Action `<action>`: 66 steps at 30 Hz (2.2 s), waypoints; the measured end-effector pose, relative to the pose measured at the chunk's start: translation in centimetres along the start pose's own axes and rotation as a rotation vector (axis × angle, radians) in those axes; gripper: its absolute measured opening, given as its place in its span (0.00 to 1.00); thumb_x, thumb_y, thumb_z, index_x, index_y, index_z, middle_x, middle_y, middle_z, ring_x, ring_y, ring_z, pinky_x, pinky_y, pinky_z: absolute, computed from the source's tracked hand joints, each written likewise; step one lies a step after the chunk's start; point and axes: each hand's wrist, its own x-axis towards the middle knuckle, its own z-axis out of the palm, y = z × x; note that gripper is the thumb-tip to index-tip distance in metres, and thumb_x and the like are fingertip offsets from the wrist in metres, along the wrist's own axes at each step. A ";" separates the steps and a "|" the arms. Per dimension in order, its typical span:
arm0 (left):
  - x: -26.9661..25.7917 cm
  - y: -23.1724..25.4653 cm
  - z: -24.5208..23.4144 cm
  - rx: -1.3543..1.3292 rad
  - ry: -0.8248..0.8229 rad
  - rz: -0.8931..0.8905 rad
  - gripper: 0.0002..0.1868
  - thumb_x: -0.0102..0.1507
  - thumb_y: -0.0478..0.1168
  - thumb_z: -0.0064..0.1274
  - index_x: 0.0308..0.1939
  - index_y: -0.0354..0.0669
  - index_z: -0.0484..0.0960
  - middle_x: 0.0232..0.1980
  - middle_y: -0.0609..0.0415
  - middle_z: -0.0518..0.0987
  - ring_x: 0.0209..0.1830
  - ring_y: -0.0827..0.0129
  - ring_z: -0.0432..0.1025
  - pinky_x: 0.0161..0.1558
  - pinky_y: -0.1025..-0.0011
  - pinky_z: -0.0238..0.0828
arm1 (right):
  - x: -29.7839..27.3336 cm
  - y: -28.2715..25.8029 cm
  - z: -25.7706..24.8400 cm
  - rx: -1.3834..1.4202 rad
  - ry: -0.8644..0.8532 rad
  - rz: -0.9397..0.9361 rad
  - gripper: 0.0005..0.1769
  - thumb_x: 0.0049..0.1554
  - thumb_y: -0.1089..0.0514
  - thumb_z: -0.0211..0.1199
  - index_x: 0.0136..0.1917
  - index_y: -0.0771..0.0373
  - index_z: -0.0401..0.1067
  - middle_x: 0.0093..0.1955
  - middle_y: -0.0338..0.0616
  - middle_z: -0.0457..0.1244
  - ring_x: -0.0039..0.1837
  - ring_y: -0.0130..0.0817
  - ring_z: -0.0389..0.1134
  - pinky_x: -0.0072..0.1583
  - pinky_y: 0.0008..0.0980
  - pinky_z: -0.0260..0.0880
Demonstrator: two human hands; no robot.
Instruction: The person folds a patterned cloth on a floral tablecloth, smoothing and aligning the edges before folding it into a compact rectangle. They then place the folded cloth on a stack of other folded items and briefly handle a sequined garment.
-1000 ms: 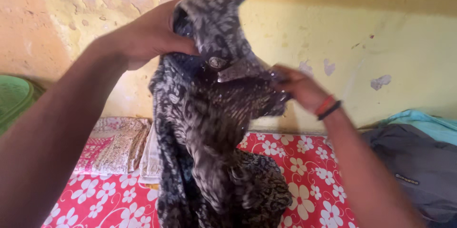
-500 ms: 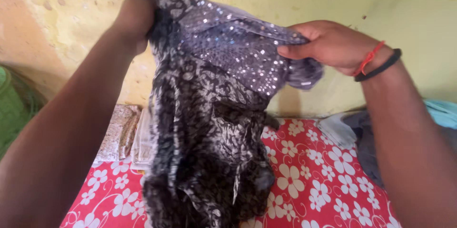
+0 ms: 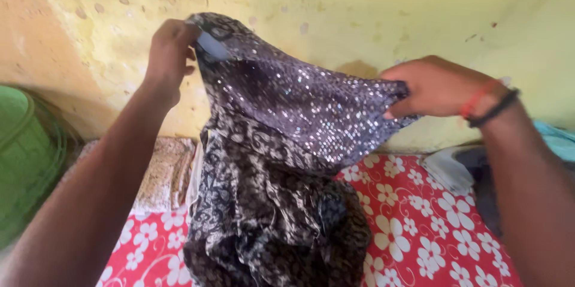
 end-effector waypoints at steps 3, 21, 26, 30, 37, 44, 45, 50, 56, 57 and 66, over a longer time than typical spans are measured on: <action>-0.2 1.3 -0.7 0.123 -0.006 0.167 0.12 0.69 0.45 0.56 0.45 0.42 0.73 0.33 0.59 0.70 0.26 0.75 0.60 0.25 0.71 0.56 | -0.9 1.3 -0.3 0.113 0.142 0.060 0.16 0.51 0.51 0.76 0.50 0.59 0.77 0.40 0.45 0.72 0.45 0.37 0.72 0.51 0.37 0.71; 0.3 8.4 -0.5 -0.105 -0.898 -0.062 0.08 0.68 0.44 0.49 0.43 0.45 0.78 0.34 0.55 0.80 0.32 0.69 0.76 0.38 0.66 0.77 | -1.6 8.6 -4.3 0.631 -0.188 -0.079 0.23 0.56 0.64 0.68 0.64 0.70 0.73 0.55 0.53 0.73 0.56 0.37 0.71 0.59 0.42 0.72; 0.4 9.2 1.1 0.533 -0.727 0.327 0.06 0.63 0.41 0.62 0.39 0.44 0.84 0.33 0.59 0.82 0.32 0.73 0.74 0.36 0.70 0.71 | -3.6 9.0 -5.3 0.989 -0.184 -0.410 0.16 0.63 0.63 0.66 0.58 0.79 0.72 0.54 0.57 0.68 0.58 0.44 0.70 0.59 0.46 0.70; 0.7 9.0 2.7 0.557 -0.190 0.863 0.10 0.59 0.34 0.63 0.43 0.38 0.82 0.35 0.52 0.78 0.31 0.68 0.74 0.33 0.67 0.72 | -3.6 6.7 -5.4 1.102 -0.083 -0.469 0.22 0.63 0.61 0.60 0.63 0.82 0.73 0.59 0.60 0.68 0.62 0.46 0.68 0.62 0.45 0.66; 1.4 12.2 1.4 0.012 -0.547 0.134 0.13 0.67 0.32 0.50 0.54 0.31 0.79 0.35 0.43 0.81 0.26 0.66 0.77 0.29 0.74 0.80 | -3.3 3.0 -8.1 0.600 -0.029 -0.242 0.28 0.62 0.51 0.55 0.70 0.70 0.74 0.64 0.52 0.71 0.67 0.41 0.68 0.67 0.39 0.65; 1.4 11.3 0.4 -0.094 -0.520 -0.050 0.11 0.68 0.35 0.50 0.52 0.32 0.79 0.36 0.49 0.84 0.30 0.67 0.80 0.33 0.73 0.79 | -3.3 2.8 -8.7 0.020 -0.106 0.171 0.16 0.58 0.49 0.66 0.56 0.58 0.75 0.50 0.41 0.66 0.54 0.31 0.67 0.60 0.35 0.68; 1.9 11.3 0.3 0.120 -0.436 0.012 0.10 0.69 0.37 0.52 0.49 0.31 0.80 0.35 0.48 0.81 0.28 0.64 0.77 0.30 0.70 0.74 | -3.5 3.3 -9.0 0.091 -0.107 0.123 0.15 0.57 0.50 0.67 0.54 0.59 0.75 0.49 0.41 0.66 0.53 0.30 0.66 0.59 0.35 0.68; 2.8 10.9 -1.5 0.058 -0.527 0.011 0.19 0.77 0.48 0.41 0.36 0.38 0.71 0.31 0.48 0.78 0.30 0.63 0.76 0.35 0.65 0.74 | -3.0 5.5 -9.6 0.221 -0.007 -0.163 0.12 0.61 0.51 0.66 0.52 0.61 0.80 0.50 0.42 0.66 0.55 0.32 0.66 0.60 0.36 0.69; 0.9 10.9 0.4 -0.528 -0.495 0.020 0.20 0.75 0.47 0.31 0.45 0.38 0.75 0.39 0.50 0.80 0.41 0.65 0.79 0.56 0.60 0.82 | -2.7 6.4 -9.0 0.899 0.107 -0.513 0.12 0.62 0.60 0.58 0.52 0.73 0.69 0.61 0.62 0.67 0.60 0.48 0.71 0.59 0.51 0.72; 0.4 11.3 0.3 -0.537 -0.543 0.018 0.25 0.74 0.53 0.27 0.47 0.38 0.74 0.39 0.50 0.80 0.41 0.64 0.79 0.56 0.59 0.81 | -2.8 6.5 -8.8 1.000 0.077 -0.571 0.13 0.63 0.58 0.58 0.51 0.73 0.69 0.57 0.63 0.67 0.60 0.50 0.71 0.58 0.52 0.73; -2.2 13.2 1.3 -0.336 -0.679 0.182 0.18 0.71 0.45 0.41 0.59 0.38 0.74 0.43 0.53 0.83 0.40 0.71 0.78 0.49 0.65 0.76 | -2.0 6.0 -8.3 1.294 0.048 -0.547 0.22 0.65 0.49 0.55 0.59 0.72 0.68 0.51 0.58 0.65 0.53 0.45 0.69 0.53 0.51 0.72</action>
